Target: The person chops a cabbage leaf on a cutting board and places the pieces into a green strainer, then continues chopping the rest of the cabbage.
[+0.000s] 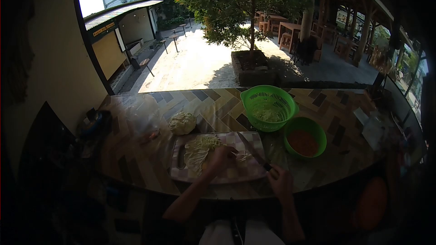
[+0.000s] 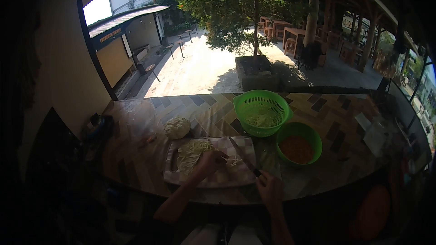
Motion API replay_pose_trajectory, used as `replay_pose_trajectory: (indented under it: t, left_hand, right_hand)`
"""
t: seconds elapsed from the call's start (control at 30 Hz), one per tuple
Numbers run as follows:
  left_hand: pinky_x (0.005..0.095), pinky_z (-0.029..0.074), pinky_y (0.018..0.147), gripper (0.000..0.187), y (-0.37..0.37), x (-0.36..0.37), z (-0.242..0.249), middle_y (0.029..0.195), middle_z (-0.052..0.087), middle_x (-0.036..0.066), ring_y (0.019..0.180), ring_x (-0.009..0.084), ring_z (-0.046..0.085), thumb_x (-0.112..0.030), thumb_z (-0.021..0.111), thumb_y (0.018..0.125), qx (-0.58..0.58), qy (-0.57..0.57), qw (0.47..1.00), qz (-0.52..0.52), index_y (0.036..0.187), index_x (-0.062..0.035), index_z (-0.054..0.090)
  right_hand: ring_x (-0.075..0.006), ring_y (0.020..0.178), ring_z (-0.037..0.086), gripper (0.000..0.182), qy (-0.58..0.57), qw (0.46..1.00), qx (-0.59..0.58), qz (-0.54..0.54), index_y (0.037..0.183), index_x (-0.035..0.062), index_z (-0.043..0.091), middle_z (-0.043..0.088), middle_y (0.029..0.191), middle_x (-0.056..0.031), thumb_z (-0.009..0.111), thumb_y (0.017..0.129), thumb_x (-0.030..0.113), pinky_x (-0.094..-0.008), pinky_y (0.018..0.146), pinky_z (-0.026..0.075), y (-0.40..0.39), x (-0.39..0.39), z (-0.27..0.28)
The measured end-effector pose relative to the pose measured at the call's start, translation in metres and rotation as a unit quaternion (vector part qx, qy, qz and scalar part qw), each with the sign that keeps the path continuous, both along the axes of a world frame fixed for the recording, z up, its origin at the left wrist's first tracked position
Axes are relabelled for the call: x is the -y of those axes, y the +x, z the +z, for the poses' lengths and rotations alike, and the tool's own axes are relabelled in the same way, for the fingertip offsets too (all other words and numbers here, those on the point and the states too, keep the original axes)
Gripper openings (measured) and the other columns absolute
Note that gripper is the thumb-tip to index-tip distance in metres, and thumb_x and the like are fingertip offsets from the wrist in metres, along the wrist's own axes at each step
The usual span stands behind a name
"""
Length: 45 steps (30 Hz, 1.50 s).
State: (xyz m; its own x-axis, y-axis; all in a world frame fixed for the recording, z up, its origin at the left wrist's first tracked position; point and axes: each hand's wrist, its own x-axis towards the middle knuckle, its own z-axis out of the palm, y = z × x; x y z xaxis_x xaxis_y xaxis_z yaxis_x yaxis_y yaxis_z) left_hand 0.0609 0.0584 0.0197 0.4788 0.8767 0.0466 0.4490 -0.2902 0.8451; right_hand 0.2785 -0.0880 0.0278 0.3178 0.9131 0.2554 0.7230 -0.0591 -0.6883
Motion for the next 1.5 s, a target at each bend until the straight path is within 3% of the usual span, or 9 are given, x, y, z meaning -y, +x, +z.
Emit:
replay_pose_trajectory:
  t: [0.13,0.23,0.33,0.43,0.63,0.73,0.93,1.03,1.5]
  left_hand:
    - [0.034,0.057,0.074,0.04,0.0,0.0,0.004,0.107,0.07,0.015,0.086,0.0226,0.071,0.001,0.073,0.075,0.035,-0.022,0.999,-0.006,0.113,0.001,0.064]
    - [0.0356,0.055,0.077,0.04,0.0,0.0,-0.001,0.11,0.067,0.015,0.089,0.025,0.069,-0.006,0.077,0.074,-0.005,0.039,0.999,0.005,0.112,0.0005,0.065]
    - [0.0374,0.053,0.081,0.043,0.003,0.002,-0.012,0.103,0.067,0.015,0.092,0.028,0.066,-0.014,0.081,0.072,-0.066,0.278,0.958,0.013,0.11,-0.0001,0.066]
    - [0.0384,0.052,0.083,0.051,0.011,0.001,-0.016,0.105,0.064,0.019,0.095,0.0346,0.063,-0.016,0.082,0.068,-0.052,0.211,0.976,-0.027,0.113,0.0016,0.064]
    - [0.0382,0.052,0.081,0.026,0.021,-0.003,-0.026,0.097,0.067,0.017,0.092,0.0312,0.065,-0.013,0.075,0.074,-0.022,0.039,0.999,-0.012,0.098,-0.0018,0.072]
    - [0.0379,0.052,0.08,0.018,0.023,0.003,-0.023,0.093,0.068,0.016,0.09,0.0292,0.066,-0.01,0.072,0.075,-0.007,0.042,0.999,0.005,0.092,-0.0029,0.073]
    - [0.0398,0.051,0.081,0.02,0.029,0.015,-0.012,0.092,0.068,0.017,0.089,0.0332,0.064,-0.013,0.072,0.075,-0.001,0.101,0.992,0.069,0.092,-0.0024,0.072]
    - [0.042,0.049,0.083,0.019,0.035,0.024,0.005,0.09,0.067,0.018,0.089,0.0365,0.063,-0.014,0.07,0.077,-0.077,0.155,0.983,0.052,0.09,-0.0008,0.071]
    - [0.0418,0.05,0.084,0.025,0.024,-0.001,-0.011,0.097,0.066,0.02,0.094,0.035,0.063,-0.008,0.065,0.077,-0.059,0.132,0.988,-0.055,0.099,0.0018,0.07]
  right_hand:
    - [-0.0372,0.087,0.067,0.031,0.0,1.0,-0.016,0.012,0.107,0.002,0.069,0.069,0.09,-0.0213,0.071,0.08,0.018,-0.0423,0.075,0.053,0.005,0.002,-0.002]
    - [-0.0368,0.088,0.067,0.031,-0.005,1.0,-0.026,0.015,0.107,0.0016,0.069,0.069,0.091,-0.0217,0.071,0.08,0.018,-0.0419,0.076,0.053,0.006,0.003,-0.002]
    - [-0.0356,0.09,0.068,0.033,0.005,1.0,-0.012,0.001,0.107,0.0013,0.069,0.069,0.094,-0.0216,0.073,0.079,0.018,-0.0404,0.077,0.053,0.004,0.004,-0.004]
    - [-0.0363,0.089,0.067,0.033,0.007,1.0,0.01,-0.006,0.107,0.0015,0.068,0.069,0.093,-0.0216,0.072,0.079,0.018,-0.0417,0.077,0.053,0.0,0.006,-0.002]
    - [-0.0376,0.088,0.066,0.032,-0.014,1.0,-0.012,0.016,0.107,0.002,0.069,0.069,0.092,-0.0213,0.071,0.08,0.018,-0.0436,0.076,0.052,0.001,0.008,0.012]
    - [-0.0378,0.089,0.067,0.032,0.009,1.0,-0.027,-0.001,0.107,0.0016,0.069,0.069,0.091,-0.0217,0.071,0.08,0.018,-0.0429,0.075,0.052,0.004,0.007,0.001]
    - [-0.0375,0.09,0.067,0.032,0.029,0.999,-0.036,-0.01,0.107,0.0009,0.069,0.068,0.092,-0.0228,0.071,0.081,0.018,-0.0413,0.076,0.052,0.009,0.008,0.0]
    - [-0.0375,0.09,0.067,0.032,0.034,0.999,-0.039,-0.006,0.108,0.0009,0.069,0.068,0.092,-0.0228,0.071,0.081,0.018,-0.0412,0.076,0.052,0.01,0.008,-0.003]
    - [-0.0369,0.089,0.067,0.032,-0.005,1.0,0.02,-0.014,0.108,0.0024,0.069,0.069,0.095,-0.0208,0.07,0.081,0.019,-0.0426,0.078,0.053,0.002,0.012,0.003]
